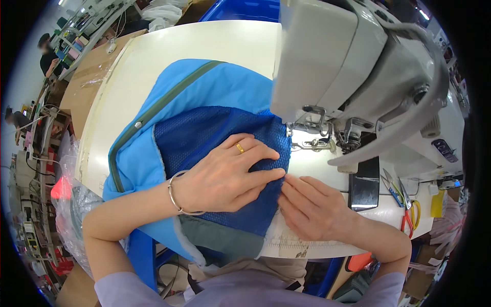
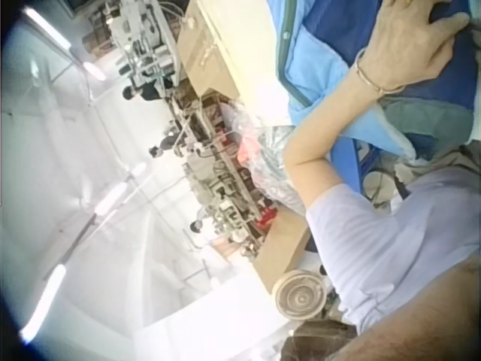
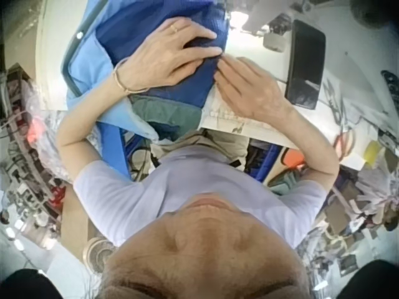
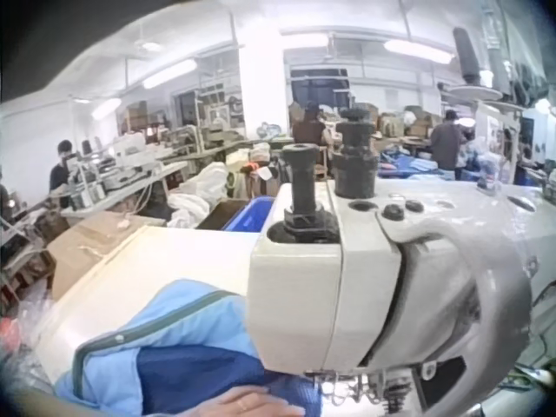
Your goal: The person operates an industrial sewing machine to stitch a blue and green fabric bag. They guide the bag under the needle, aligning the edges and seams while the machine runs. The person frequently pauses to adjust the fabric, flip the bag, and reposition it for different stitching lines.
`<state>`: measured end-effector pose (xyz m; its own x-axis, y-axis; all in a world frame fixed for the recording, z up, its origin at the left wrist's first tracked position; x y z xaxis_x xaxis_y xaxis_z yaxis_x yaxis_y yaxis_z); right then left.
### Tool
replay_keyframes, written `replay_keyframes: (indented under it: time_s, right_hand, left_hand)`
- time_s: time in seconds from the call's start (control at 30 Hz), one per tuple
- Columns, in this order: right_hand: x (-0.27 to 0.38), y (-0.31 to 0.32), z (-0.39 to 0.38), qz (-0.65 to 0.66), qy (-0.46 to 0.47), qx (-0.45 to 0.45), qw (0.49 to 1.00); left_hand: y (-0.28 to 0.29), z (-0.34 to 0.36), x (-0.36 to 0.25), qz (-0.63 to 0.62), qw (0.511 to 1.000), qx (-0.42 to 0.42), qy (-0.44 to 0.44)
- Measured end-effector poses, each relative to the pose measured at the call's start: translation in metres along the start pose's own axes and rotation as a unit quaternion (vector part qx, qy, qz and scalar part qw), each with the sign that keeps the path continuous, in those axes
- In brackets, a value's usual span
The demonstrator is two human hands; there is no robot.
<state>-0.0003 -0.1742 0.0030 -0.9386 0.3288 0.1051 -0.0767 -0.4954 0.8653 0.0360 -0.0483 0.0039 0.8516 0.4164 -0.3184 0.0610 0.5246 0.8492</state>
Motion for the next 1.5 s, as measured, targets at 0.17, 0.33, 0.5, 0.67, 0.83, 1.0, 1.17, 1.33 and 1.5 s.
replay_keyframes:
  time_s: [0.17, 0.33, 0.5, 0.67, 0.83, 1.0, 1.17, 1.33, 1.5]
  right_hand:
    - [-0.014, 0.000, 0.007, -0.010, -0.035, 0.014, 0.999]
    - [-0.026, -0.002, 0.009, -0.022, -0.059, -0.026, 0.998]
    - [-0.023, -0.001, 0.010, 0.006, -0.065, -0.003, 0.998]
    - [0.001, -0.003, -0.003, 0.002, 0.027, -0.003, 1.000]
    - [0.012, -0.001, -0.007, -0.017, 0.056, -0.038, 0.998]
    - [0.015, 0.001, -0.008, -0.010, 0.056, -0.037, 0.998]
    - [0.014, 0.001, -0.007, -0.007, 0.040, -0.020, 0.999]
    - [0.006, 0.002, -0.004, 0.017, 0.027, -0.031, 0.999]
    - [-0.007, 0.003, -0.001, 0.026, -0.013, -0.024, 0.999]
  left_hand:
    - [0.006, 0.013, 0.013, 0.019, 1.000, -0.001, -0.001]
    - [0.006, 0.019, 0.031, 0.028, 0.999, -0.009, -0.033]
    - [0.005, 0.018, 0.041, -0.025, 0.999, 0.020, -0.043]
    - [0.008, 0.016, 0.003, 0.037, 0.996, 0.081, 0.025]
    - [-0.001, -0.011, -0.049, 0.060, 0.994, 0.040, 0.087]
    - [0.000, -0.014, -0.038, 0.030, 0.997, -0.028, 0.071]
    - [-0.001, -0.008, -0.038, 0.048, 0.998, -0.017, 0.044]
    - [-0.001, -0.005, -0.028, 0.031, 0.999, -0.035, 0.021]
    - [-0.001, 0.000, -0.011, 0.025, 0.999, -0.031, 0.002]
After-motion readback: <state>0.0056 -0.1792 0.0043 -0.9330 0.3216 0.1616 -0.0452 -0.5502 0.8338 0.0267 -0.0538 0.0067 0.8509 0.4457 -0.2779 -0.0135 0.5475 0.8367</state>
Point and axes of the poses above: each hand's wrist, its own z-axis towards the middle knuckle, its own y-axis out of the back of the hand, x = y × z, the point moved 9 cm from there along z, towards the middle knuckle, and after that the axes turned 8 degrees about -y, right-handed, at the moved point
